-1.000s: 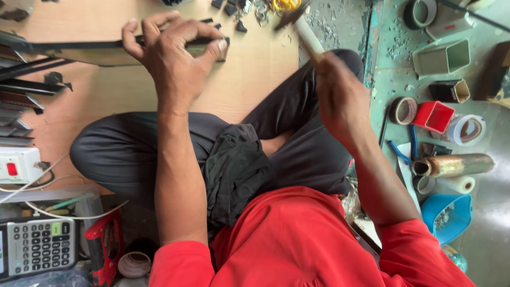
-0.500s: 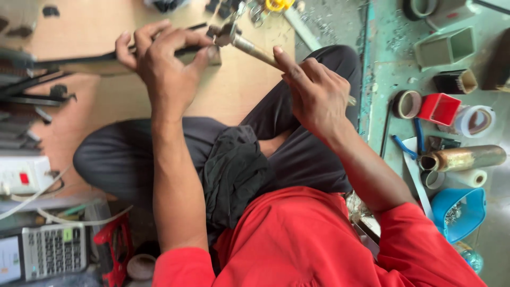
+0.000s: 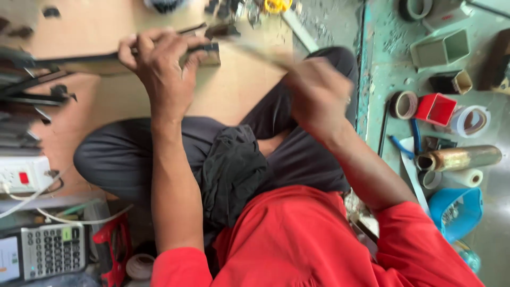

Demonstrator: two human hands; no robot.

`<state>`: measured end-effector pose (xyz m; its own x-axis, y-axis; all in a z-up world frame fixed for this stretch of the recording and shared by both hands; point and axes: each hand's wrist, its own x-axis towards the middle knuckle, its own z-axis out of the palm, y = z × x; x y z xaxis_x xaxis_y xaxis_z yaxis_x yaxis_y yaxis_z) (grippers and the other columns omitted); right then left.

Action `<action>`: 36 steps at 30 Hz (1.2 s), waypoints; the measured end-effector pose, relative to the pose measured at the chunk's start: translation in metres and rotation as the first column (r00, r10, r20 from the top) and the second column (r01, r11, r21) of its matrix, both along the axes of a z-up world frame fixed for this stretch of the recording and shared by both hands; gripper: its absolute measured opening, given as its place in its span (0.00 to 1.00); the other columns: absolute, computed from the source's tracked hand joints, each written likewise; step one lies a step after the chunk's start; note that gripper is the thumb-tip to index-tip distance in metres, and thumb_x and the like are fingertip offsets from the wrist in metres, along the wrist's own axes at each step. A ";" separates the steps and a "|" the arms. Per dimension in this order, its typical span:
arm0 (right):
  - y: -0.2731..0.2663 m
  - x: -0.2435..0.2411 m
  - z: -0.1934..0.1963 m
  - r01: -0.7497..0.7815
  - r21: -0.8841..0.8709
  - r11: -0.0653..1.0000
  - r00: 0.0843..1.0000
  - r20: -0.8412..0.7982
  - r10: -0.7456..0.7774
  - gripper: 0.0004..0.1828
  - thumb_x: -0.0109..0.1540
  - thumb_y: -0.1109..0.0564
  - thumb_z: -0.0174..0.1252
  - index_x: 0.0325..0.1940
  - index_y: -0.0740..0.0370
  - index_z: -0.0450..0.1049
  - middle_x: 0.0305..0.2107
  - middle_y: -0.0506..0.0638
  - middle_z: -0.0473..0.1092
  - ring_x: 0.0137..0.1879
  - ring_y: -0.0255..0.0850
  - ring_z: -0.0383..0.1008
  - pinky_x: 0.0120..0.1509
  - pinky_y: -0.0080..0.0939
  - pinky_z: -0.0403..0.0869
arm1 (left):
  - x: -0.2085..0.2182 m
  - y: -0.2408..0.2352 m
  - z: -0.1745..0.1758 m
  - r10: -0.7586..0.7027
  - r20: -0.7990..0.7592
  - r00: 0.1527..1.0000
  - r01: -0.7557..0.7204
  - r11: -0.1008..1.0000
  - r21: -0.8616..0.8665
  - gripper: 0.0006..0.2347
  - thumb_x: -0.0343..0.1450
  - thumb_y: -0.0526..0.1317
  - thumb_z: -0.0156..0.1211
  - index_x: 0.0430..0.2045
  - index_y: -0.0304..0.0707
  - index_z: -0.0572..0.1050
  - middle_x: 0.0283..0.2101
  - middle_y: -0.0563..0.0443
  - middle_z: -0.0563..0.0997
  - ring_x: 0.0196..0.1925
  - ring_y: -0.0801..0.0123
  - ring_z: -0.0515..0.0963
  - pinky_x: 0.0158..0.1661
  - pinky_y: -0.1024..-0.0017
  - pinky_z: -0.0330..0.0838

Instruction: The person sits on the floor of a frame workshop and fits black corner pieces onto the edges of framed religious posters, pressing them into place and tapping them tight with a hammer. They work through several framed prints one at a time, setting finished frames aside and picking up the next one.

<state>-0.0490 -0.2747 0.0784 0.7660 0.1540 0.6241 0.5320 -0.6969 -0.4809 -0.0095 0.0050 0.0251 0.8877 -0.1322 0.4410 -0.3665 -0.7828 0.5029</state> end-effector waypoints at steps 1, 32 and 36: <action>0.005 0.006 0.009 -0.042 -0.248 0.968 0.997 -0.069 0.026 0.28 0.69 0.64 0.60 0.74 0.49 0.69 0.33 0.50 0.70 0.33 0.42 0.71 0.38 0.40 0.70 | 0.000 0.001 -0.001 0.013 -0.017 1.000 -0.013 1.000 0.004 0.08 0.72 0.41 0.75 0.42 0.52 0.84 0.46 0.60 0.83 0.59 0.65 0.72 0.65 0.56 0.47; -0.048 0.167 -0.223 -0.139 -0.205 0.969 0.715 -0.698 -0.045 0.15 0.56 0.53 0.70 0.43 0.59 0.78 0.30 0.52 0.79 0.36 0.49 0.80 0.41 0.50 0.75 | -0.014 0.062 -0.019 0.242 0.107 0.964 0.041 0.261 -0.964 0.14 0.77 0.40 0.68 0.51 0.36 0.71 0.48 0.53 0.77 0.52 0.72 0.74 0.59 0.73 0.69; -0.029 0.168 -0.223 -0.158 -0.275 0.948 0.692 -0.716 -0.092 0.15 0.56 0.50 0.70 0.42 0.58 0.78 0.32 0.53 0.79 0.37 0.50 0.80 0.40 0.51 0.74 | -0.014 0.057 -0.038 0.148 0.019 0.989 0.001 0.123 -0.992 0.11 0.78 0.38 0.68 0.48 0.34 0.71 0.45 0.53 0.77 0.48 0.73 0.73 0.54 0.74 0.67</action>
